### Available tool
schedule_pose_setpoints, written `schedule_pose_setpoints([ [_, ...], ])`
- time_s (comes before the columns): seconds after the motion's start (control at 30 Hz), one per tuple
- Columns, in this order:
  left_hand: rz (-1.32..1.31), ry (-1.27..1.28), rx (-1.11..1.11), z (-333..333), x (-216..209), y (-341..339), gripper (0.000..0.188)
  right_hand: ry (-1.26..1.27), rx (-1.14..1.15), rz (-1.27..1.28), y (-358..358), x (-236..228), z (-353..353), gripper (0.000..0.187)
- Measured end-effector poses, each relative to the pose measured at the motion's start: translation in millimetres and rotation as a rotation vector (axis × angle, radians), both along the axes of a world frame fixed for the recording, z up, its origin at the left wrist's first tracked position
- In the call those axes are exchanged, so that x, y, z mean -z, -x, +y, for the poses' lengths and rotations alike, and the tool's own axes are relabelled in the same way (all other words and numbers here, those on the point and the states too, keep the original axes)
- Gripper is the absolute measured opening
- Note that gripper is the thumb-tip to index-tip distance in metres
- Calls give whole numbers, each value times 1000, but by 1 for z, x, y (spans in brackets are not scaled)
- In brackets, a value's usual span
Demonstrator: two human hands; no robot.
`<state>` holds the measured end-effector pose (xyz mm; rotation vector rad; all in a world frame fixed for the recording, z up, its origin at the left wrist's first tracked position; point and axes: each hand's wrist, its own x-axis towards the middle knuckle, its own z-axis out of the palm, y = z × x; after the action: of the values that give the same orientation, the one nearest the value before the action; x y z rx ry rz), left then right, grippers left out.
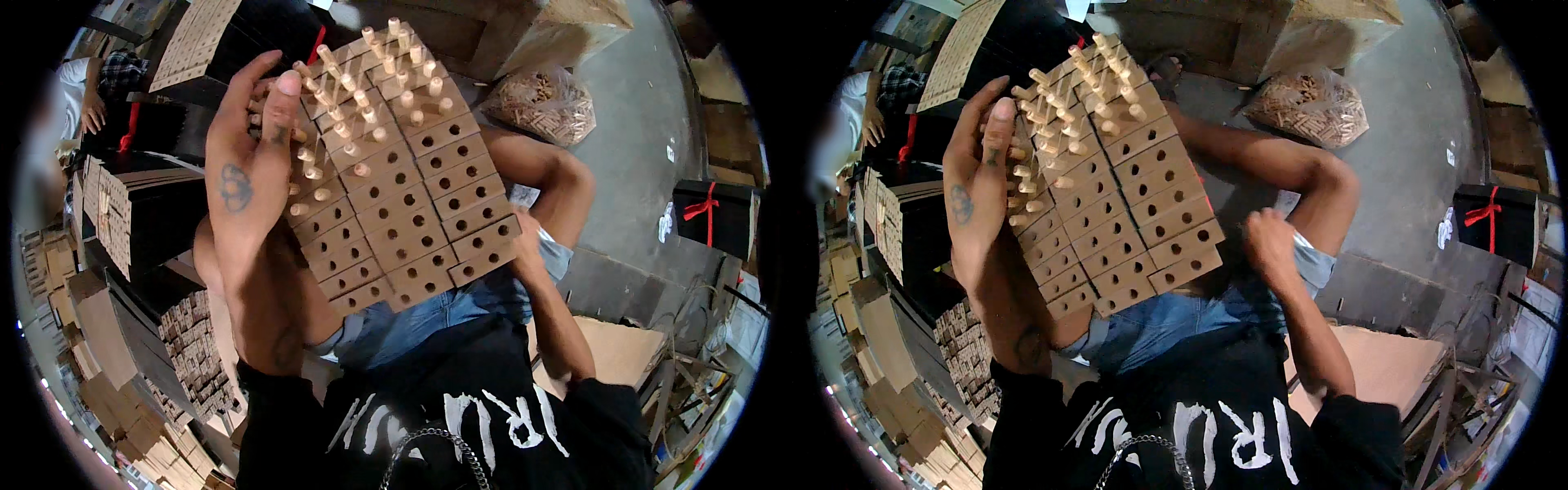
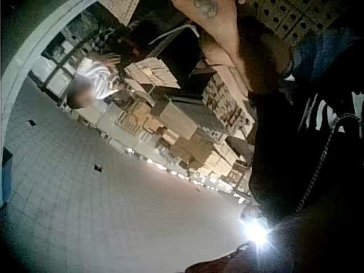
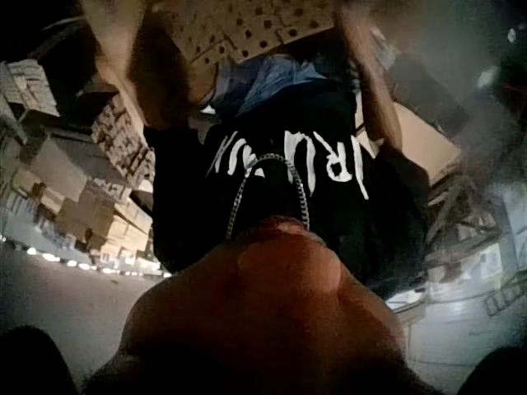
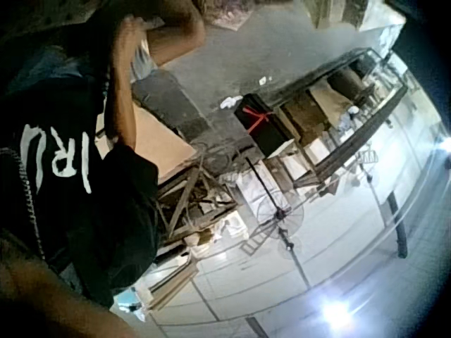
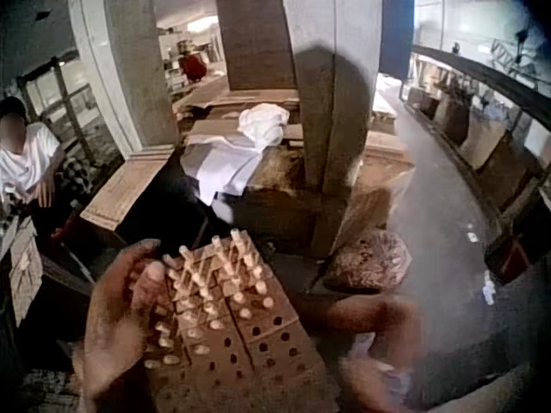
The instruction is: The person sits on the floor and inserts small wooden pegs into the holes of a perforated cardboard sheet. They pick up pegs from a plastic bag and place them one by one into the holes, filling the sheet. The person occasionally adjusts the sheet and the bag of pegs.
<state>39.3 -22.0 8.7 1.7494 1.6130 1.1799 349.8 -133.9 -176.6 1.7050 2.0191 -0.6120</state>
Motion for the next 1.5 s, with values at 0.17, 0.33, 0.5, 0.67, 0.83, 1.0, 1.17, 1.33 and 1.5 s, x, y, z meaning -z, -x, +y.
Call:
schedule_pose_setpoints([
  [0.17, 56, -18, -14, -2, 4, 8, 50, 188, -212, 28, 61, 37, 11, 26],
  [0.33, 2, 33, -32, -3, -1, -1, 48, 240, -227, 30, 73, 57, 5, 26],
  [0.5, 35, -12, -48, -5, 0, 1, 46, 280, -242, 33, 77, 61, -1, 27],
  [0.67, 66, 27, -19, -2, -4, -1, 48, 326, -237, 57, 83, 70, -8, 27],
  [0.83, 161, 40, -22, -6, -11, 5, 44, 379, -245, 108, 93, 76, 2, 28],
  [1.0, 243, -68, 10, 7, 3, 5, 37, 179, -79, 298, 51, 19, -12, 30],
  [1.17, 203, -125, 4, 7, 2, 5, 39, -95, 190, 935, 1, -110, -43, 22],
  [1.33, 127, -50, -32, 4, -10, -1, 47, -490, 223, 1193, -24, -198, -35, 14],
  [1.5, 97, -36, -45, 15, -3, 4, 44, -748, 97, 1263, -13, -284, -4, 12],
])
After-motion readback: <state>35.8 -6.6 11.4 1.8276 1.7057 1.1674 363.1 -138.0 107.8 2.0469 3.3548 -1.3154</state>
